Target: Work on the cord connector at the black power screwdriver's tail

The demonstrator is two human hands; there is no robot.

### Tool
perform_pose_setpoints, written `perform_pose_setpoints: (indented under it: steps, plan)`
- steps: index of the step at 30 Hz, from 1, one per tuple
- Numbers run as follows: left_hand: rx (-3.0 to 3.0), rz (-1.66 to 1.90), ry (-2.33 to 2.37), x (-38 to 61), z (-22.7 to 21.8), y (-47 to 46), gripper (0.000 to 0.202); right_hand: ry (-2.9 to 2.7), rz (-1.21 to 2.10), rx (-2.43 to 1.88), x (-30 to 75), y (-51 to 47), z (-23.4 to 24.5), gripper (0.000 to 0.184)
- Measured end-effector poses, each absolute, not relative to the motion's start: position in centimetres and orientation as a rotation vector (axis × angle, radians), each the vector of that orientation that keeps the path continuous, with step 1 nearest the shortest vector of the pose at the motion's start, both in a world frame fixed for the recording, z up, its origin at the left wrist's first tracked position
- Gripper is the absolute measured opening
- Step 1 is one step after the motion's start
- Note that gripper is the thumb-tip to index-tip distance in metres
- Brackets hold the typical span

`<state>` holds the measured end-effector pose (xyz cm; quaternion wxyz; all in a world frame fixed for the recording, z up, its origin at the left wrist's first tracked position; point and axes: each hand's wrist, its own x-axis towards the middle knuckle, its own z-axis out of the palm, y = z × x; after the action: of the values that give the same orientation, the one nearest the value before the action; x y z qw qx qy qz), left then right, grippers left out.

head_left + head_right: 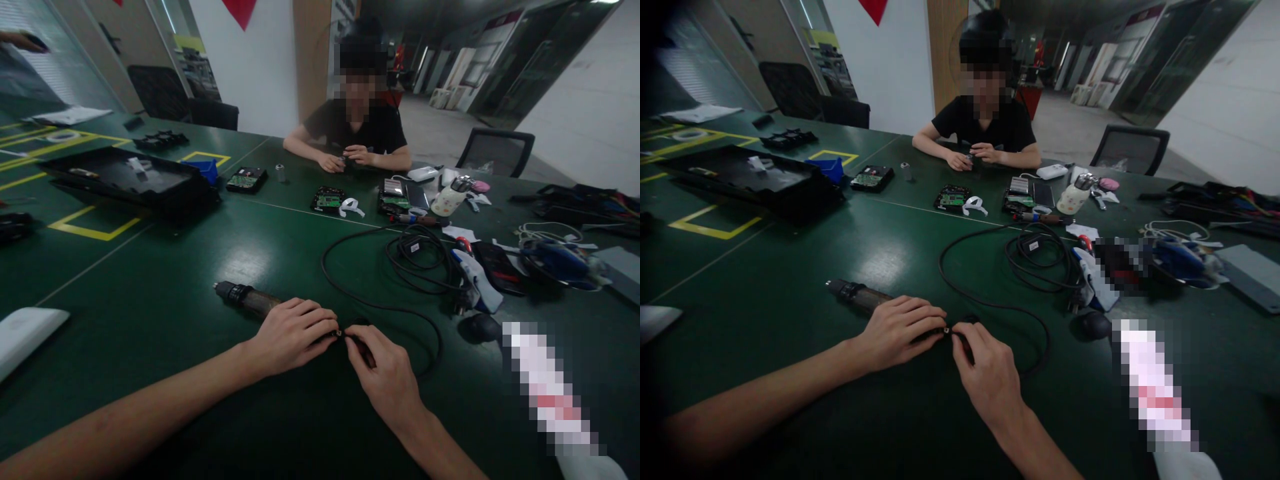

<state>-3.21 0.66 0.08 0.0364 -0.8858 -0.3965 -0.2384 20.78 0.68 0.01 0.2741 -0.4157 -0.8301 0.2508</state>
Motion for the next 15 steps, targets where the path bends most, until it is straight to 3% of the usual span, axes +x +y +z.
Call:
perform_pose_setpoints:
  steps: [15]
  plan:
    - [-2.764, -0.740, -1.224, -3.08, 0.19, 0.63, 0.025, -2.233, 0.677, -1.134, 20.75, 0.67, 0.02, 0.016]
